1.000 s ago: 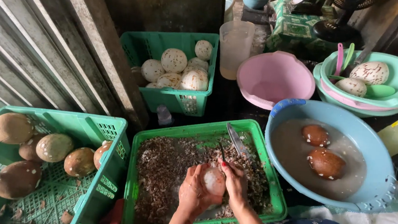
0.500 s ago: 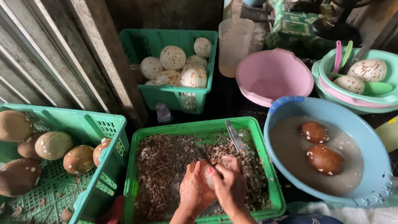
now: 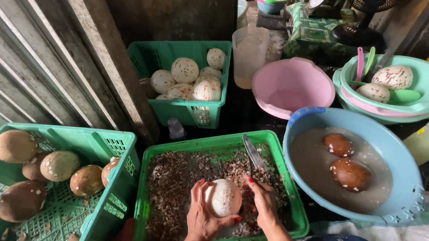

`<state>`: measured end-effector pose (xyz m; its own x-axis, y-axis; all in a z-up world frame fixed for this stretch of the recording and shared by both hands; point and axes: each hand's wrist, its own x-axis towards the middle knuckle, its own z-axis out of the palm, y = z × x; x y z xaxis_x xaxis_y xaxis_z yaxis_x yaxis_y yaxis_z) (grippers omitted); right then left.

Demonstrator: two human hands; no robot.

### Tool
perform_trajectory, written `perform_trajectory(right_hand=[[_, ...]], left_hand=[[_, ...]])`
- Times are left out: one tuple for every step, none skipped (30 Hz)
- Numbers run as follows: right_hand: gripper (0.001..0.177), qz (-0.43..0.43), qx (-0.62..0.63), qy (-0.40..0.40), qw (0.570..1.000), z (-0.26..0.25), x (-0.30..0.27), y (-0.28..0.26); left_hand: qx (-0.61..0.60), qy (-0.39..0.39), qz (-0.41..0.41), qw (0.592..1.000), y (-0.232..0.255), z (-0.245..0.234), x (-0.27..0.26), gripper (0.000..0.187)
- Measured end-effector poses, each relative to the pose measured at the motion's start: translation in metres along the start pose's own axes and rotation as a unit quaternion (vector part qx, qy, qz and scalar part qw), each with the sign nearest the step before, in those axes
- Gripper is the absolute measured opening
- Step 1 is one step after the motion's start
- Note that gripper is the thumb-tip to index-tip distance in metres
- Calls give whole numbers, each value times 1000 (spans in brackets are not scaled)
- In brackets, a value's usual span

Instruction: The person sits on the floor and uses a knife to peel the outer husk off of coconuts. They hold the coconut in one hand and scrape away the fibers with the knife, then place the peeled coconut into a green crate.

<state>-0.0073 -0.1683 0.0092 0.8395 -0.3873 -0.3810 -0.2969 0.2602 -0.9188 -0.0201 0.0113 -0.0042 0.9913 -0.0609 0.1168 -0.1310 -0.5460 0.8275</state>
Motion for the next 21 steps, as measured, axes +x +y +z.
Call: perform_trajectory(right_hand=[[47, 2, 2, -1, 1000, 6, 1, 13], [34, -158, -92, -7, 983, 10, 2, 25], [24, -311, -181, -14, 933, 14, 3, 37], [24, -309, -183, -12, 933, 20, -13, 33], [24, -391, -279, 2, 877, 25, -29, 29], [33, -468, -366, 18, 804, 32, -43, 23], [33, -468, -365, 22, 805, 31, -29, 27], [35, -377, -287, 22, 880, 30, -16, 33], [51, -279, -203, 22, 938, 30, -4, 40], [51, -279, -202, 21, 939, 21, 5, 42], [45, -194, -84, -8, 977, 13, 14, 45], [44, -108, 38, -34, 993, 5, 26, 44], [44, -110, 40, -34, 993, 10, 19, 35], [40, -128, 22, -34, 991, 10, 8, 29], [36, -145, 4, -33, 989, 10, -2, 23], [36, -143, 3, -30, 989, 6, 0, 26], [40, -145, 8, -47, 988, 1, 1, 29], [43, -147, 16, -66, 987, 0, 3, 32], [43, -146, 18, -66, 987, -3, 6, 34], [45, -90, 23, -48, 995, -3, 11, 33], [47, -33, 28, -30, 999, -3, 15, 33]], left_hand=[[2, 0, -1, 1000, 7, -3, 6, 112], [7, -30, 2, 1000, 14, -4, 12, 119], [12, -61, 5, 998, 22, -5, 18, 127], [10, -64, 4, 998, 10, 3, 21, 127], [36, -65, 39, 996, -1, 11, 23, 90], [63, -67, 79, 993, -12, 18, 29, 54], [63, -69, 81, 992, -6, 17, 29, 54], [38, -42, 90, 994, -1, 15, 26, 73], [13, -15, 98, 995, 3, 13, 23, 93], [15, -14, 97, 995, 1, 14, 19, 93], [-14, 2, 114, 993, 0, 14, 15, 95], [-44, 18, 135, 990, -1, 15, 16, 99], [-44, 19, 137, 989, -6, 16, 17, 99], [-59, 30, 136, 988, -10, 20, 13, 103], [-75, 42, 135, 987, -14, 25, 8, 107], [-76, 38, 133, 987, -22, 28, 9, 107], [-54, 32, 153, 986, -30, 32, 10, 107], [-29, 27, 173, 984, -39, 31, 11, 106], [-27, 25, 173, 984, -38, 29, 11, 106], [-30, 4, 167, 986, -38, 25, 13, 110], [-34, -17, 160, 986, -37, 21, 14, 114]])
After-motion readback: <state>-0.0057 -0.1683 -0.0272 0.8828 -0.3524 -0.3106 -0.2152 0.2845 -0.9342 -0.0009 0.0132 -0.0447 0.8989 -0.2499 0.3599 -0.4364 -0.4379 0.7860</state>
